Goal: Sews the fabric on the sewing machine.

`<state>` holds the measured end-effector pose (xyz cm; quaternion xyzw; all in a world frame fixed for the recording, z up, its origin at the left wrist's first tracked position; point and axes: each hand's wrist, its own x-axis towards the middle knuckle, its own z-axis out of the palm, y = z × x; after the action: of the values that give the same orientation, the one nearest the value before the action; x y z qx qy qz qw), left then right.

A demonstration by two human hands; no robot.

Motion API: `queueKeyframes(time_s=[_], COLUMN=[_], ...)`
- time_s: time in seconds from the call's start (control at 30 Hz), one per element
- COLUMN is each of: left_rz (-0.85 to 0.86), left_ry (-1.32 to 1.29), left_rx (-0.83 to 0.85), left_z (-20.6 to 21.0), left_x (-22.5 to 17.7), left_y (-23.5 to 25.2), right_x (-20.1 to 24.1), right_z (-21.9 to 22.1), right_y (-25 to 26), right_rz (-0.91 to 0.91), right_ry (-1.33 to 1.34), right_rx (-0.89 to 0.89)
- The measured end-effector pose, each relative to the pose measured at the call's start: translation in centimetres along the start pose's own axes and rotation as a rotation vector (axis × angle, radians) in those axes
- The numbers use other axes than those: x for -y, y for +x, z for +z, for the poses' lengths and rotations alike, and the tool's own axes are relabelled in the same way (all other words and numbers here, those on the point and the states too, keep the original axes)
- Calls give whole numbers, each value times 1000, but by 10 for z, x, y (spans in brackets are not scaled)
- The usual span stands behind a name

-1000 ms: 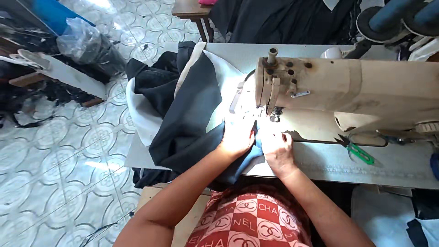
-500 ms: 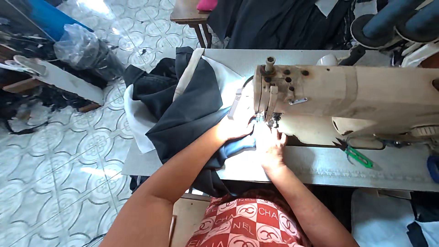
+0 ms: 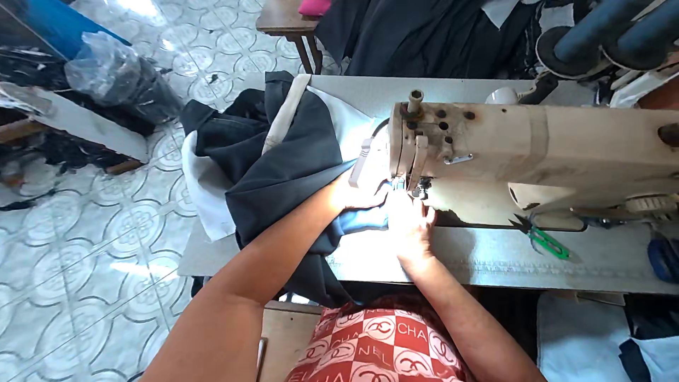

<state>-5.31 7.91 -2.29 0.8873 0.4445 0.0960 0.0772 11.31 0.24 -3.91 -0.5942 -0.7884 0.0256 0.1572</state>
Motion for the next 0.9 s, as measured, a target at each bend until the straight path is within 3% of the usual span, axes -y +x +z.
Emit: queueKeyframes(time_s=[0.07, 0.33, 0.5, 0.6, 0.73, 0.9], left_rz=[3, -5, -184, -210, -279, -214], left_ry=[-10, 25, 9, -12, -37, 84], left_rx=[52, -16, 253, 169, 409, 373], left_z=[-3, 15, -3, -2, 5, 8], left_x=[3, 12, -5, -10, 4, 8], left_y=[2, 0, 0, -4, 1, 0], right_x=[1, 8, 5, 3, 4, 6], right_z=[0, -4, -3, 3, 3, 3], right_y=[1, 2, -1, -2, -2, -1], right_rz=[8, 54, 57, 43, 50, 74], right_ry=[-30, -62, -31, -40, -44, -30], right_rx=[22, 97, 75, -3, 12, 53])
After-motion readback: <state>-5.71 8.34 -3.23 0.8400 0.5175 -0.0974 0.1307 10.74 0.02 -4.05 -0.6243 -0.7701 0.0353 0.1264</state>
